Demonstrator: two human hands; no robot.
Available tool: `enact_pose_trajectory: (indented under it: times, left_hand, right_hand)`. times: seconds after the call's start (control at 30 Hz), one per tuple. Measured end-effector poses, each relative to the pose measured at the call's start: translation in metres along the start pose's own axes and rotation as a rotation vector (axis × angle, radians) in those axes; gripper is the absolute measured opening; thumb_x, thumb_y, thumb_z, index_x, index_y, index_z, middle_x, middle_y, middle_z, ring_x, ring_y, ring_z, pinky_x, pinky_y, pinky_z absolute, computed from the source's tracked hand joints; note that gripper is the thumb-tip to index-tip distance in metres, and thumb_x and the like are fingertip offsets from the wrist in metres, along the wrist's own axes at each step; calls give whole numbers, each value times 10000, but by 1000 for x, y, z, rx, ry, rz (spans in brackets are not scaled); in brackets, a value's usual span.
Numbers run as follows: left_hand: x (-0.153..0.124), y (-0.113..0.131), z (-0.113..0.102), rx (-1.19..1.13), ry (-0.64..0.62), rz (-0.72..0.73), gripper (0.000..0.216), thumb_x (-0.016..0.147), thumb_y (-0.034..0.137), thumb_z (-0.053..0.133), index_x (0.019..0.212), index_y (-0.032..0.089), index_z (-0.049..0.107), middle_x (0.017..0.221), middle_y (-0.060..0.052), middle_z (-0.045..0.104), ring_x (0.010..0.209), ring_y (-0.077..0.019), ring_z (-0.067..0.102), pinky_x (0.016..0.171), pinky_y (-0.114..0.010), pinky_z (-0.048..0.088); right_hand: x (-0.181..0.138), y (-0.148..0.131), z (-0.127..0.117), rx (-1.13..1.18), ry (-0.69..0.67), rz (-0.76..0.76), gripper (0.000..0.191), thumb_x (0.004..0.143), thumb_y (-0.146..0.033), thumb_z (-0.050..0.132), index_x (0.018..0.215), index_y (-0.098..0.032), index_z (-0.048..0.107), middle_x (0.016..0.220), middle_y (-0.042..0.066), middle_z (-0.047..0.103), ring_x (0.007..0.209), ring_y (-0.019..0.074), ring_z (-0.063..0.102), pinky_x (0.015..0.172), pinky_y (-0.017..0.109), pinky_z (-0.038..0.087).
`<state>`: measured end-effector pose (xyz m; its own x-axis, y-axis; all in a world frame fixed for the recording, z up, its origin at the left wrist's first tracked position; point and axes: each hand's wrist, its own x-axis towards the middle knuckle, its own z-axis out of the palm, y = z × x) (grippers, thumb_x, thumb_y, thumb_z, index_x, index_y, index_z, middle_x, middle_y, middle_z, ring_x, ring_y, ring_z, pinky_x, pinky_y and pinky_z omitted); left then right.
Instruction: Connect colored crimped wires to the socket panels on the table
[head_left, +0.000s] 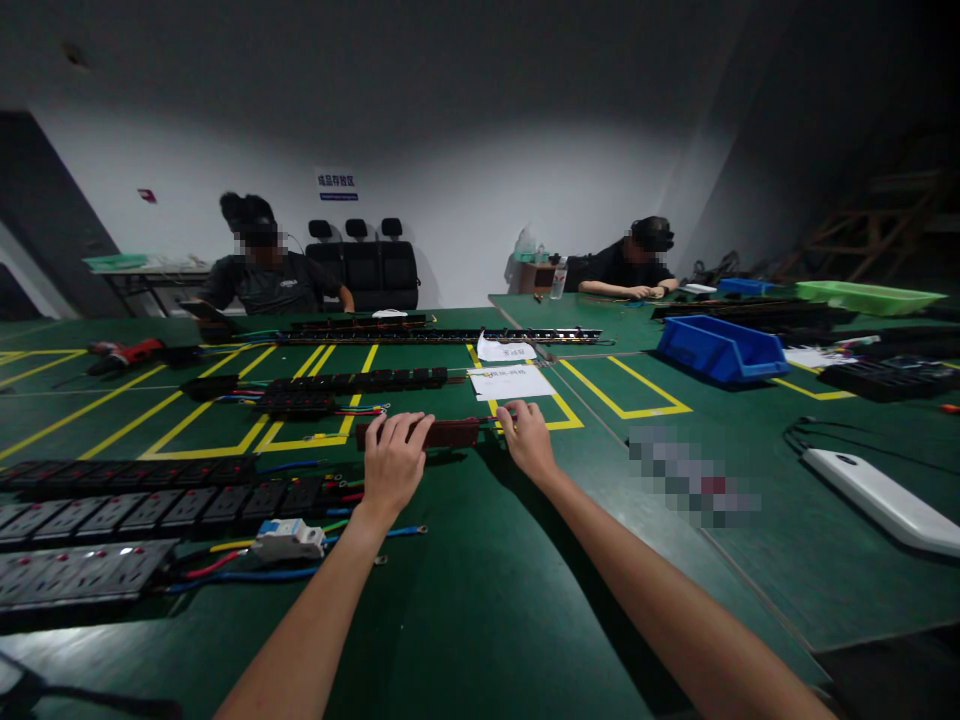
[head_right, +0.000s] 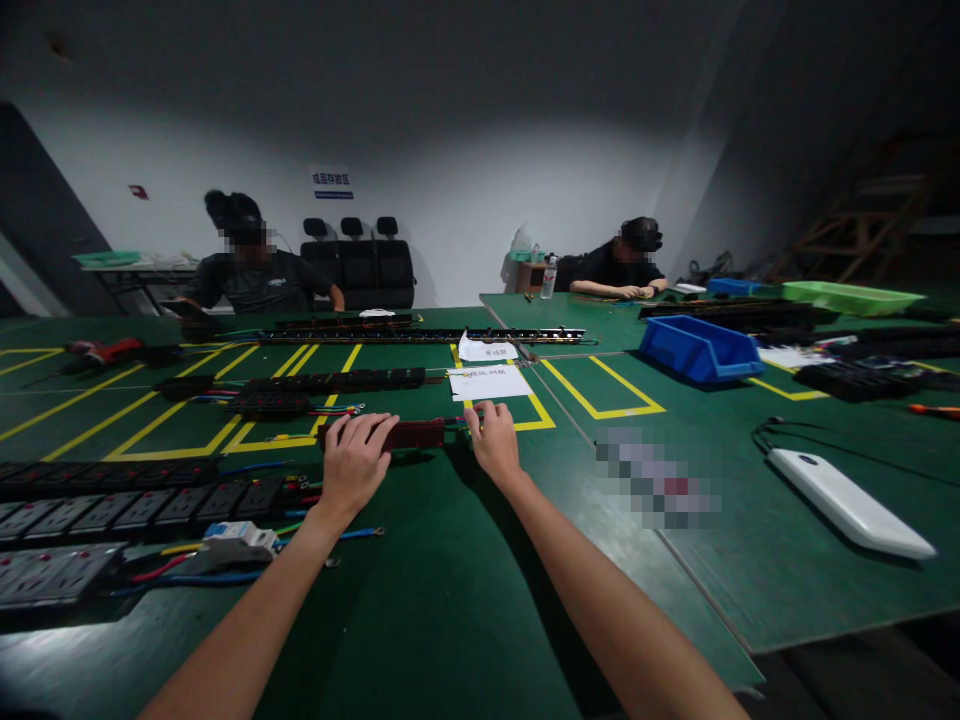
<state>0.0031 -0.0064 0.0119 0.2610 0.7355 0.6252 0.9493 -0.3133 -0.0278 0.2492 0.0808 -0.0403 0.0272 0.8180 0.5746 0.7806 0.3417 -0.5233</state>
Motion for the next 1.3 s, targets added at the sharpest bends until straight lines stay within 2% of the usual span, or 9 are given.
enact_pose_trajectory:
  times: [0.17,0.3,0.5,0.83,0.97,1.13,1.3]
  left_hand:
    - [-1,-1,2,-19,1,8,540,847,88,577,1371,215,568,1301,-107,638,1224,-291,558,1124,-527,328]
    - [-2,-3,5,-42,-16,27,551,826,137,657,1363,221,571,1284,-100,643,1190,-297,565,1101,-519,361]
    - [-2,-3,6,-66,-59,75,499,859,192,695,1340,262,582,1320,-83,629,1195,-292,559,1053,-502,400]
    - [-5,-3,13,-50,-123,80,467,908,222,657,1365,244,564,1345,-106,610,1225,-295,545,1069,-500,396]
    - [-6,-5,17,-55,-133,67,409,951,208,572,1359,243,575,1350,-107,619,1239,-279,553,1064,-490,408]
    - [-5,-5,17,-63,-125,20,383,994,186,465,1350,238,593,1333,-93,651,1226,-257,580,1045,-471,427]
    - [-4,-2,13,-56,-98,-58,358,994,185,454,1293,267,633,1260,-75,695,1181,-261,604,1059,-513,395]
  right_hand:
    - [2,4,1,69,32,50,418,1001,-552,420,1028,-212,661,953,93,602,887,241,582,758,331,433]
    - [4,8,4,86,43,77,369,983,-523,457,959,-203,639,909,88,623,873,247,575,774,346,423]
    - [5,10,6,76,46,130,292,955,-464,481,887,-206,598,852,74,634,819,241,566,717,337,393]
    - [4,13,9,-7,-25,117,240,937,-397,497,906,-203,635,890,85,653,869,244,581,737,333,390]
    - [2,12,8,-85,-69,83,224,939,-360,506,906,-204,664,880,86,675,848,239,584,723,326,378]
    - [0,9,7,-168,-88,20,229,941,-331,521,874,-204,699,832,89,694,770,230,577,713,332,368]
    - [-1,7,7,-165,-89,-8,223,934,-318,534,881,-205,719,866,101,697,803,234,578,742,338,383]
